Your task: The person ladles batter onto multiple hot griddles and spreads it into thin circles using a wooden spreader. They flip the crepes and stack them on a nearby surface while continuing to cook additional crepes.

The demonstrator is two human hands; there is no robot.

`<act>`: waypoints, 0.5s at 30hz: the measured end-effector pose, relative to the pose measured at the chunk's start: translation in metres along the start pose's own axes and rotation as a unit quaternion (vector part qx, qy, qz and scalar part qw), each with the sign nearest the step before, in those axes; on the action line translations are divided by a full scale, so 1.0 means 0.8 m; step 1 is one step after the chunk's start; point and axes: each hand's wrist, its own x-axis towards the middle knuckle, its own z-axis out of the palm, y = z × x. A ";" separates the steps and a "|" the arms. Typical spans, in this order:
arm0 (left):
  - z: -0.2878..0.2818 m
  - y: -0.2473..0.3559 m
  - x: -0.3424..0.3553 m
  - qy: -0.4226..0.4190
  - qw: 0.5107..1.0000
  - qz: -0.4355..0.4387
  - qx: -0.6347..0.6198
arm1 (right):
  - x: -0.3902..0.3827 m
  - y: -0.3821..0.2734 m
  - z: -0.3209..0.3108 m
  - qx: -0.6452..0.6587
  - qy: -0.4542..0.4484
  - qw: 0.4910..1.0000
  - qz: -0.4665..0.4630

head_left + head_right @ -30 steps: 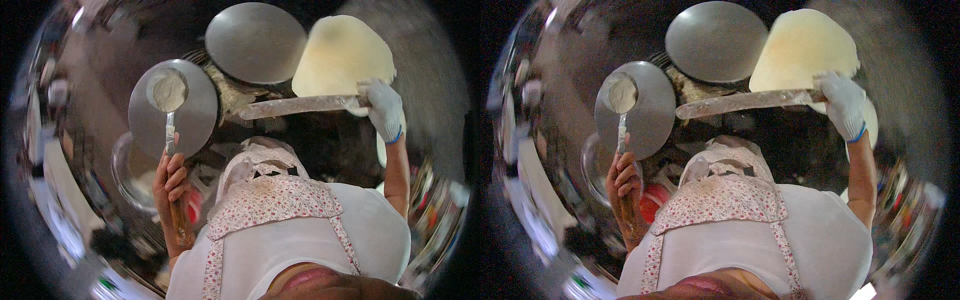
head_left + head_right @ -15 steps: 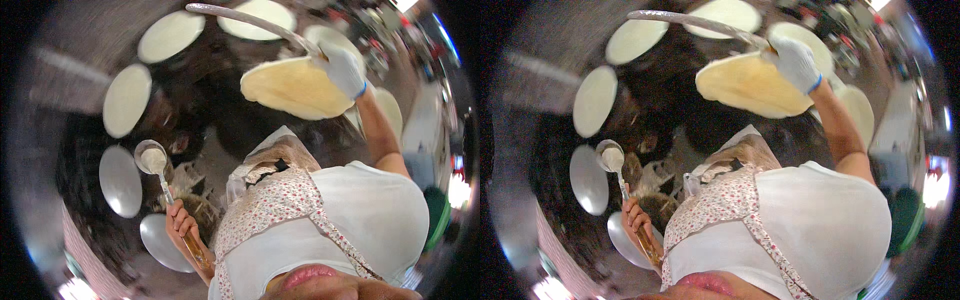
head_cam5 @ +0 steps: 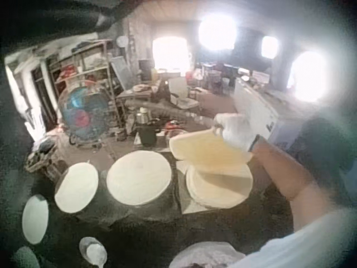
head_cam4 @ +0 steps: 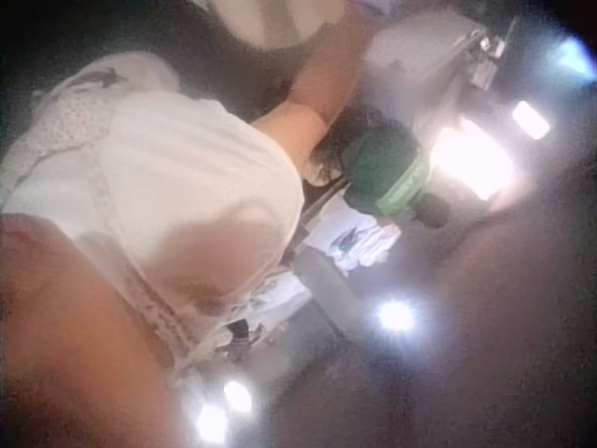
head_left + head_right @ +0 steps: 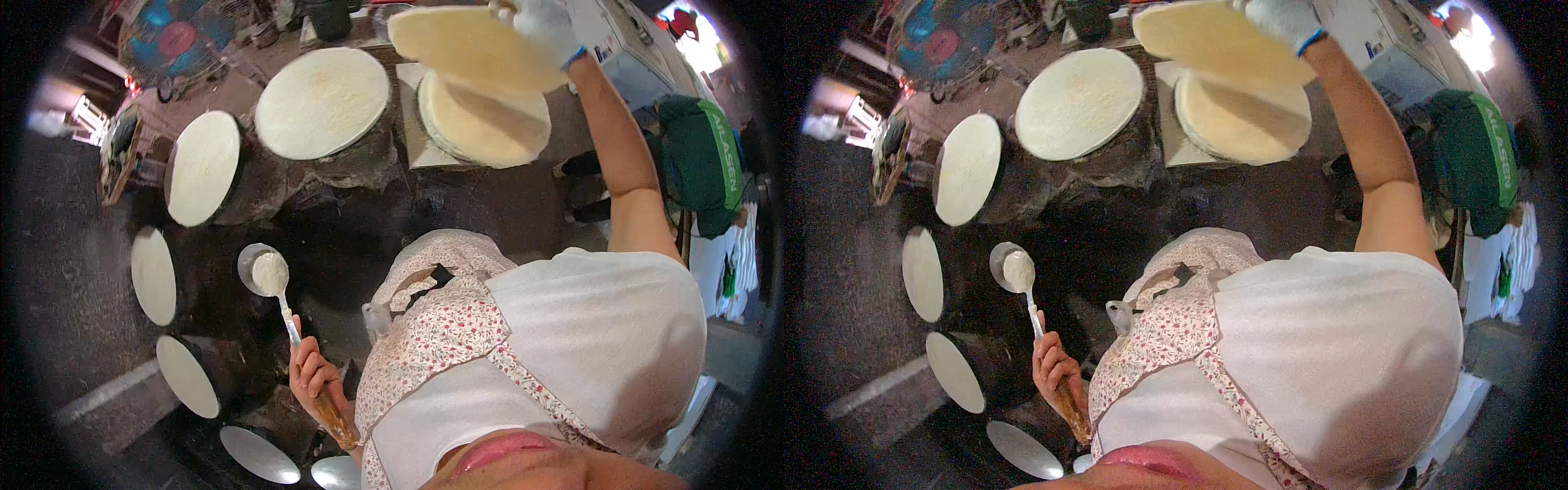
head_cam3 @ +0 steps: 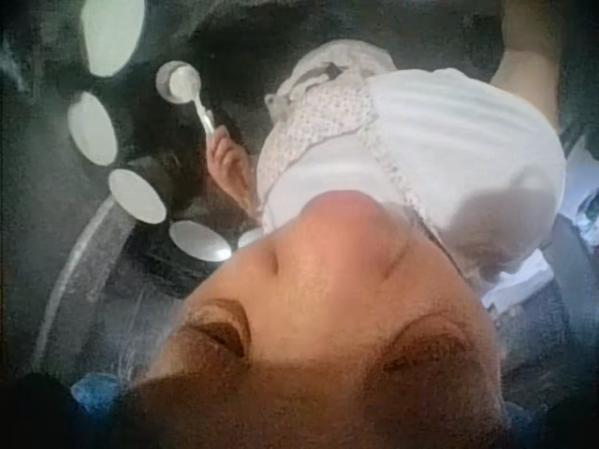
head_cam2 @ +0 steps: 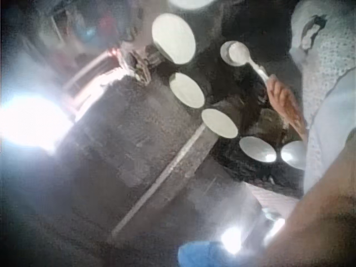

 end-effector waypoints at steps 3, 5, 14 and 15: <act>0.005 0.009 -0.002 0.005 0.999 -0.019 0.032 | -0.113 -0.051 0.099 -0.034 0.148 0.986 -0.063; 0.007 0.018 0.002 0.017 0.998 -0.050 0.032 | -0.189 -0.044 0.165 -0.081 0.134 0.987 -0.029; 0.054 -0.012 -0.010 0.061 0.994 -0.034 0.081 | -0.341 -0.043 0.365 -0.106 0.017 0.988 0.107; 0.054 -0.011 -0.008 0.064 0.994 -0.032 0.084 | -0.341 -0.046 0.369 -0.107 0.006 0.987 0.115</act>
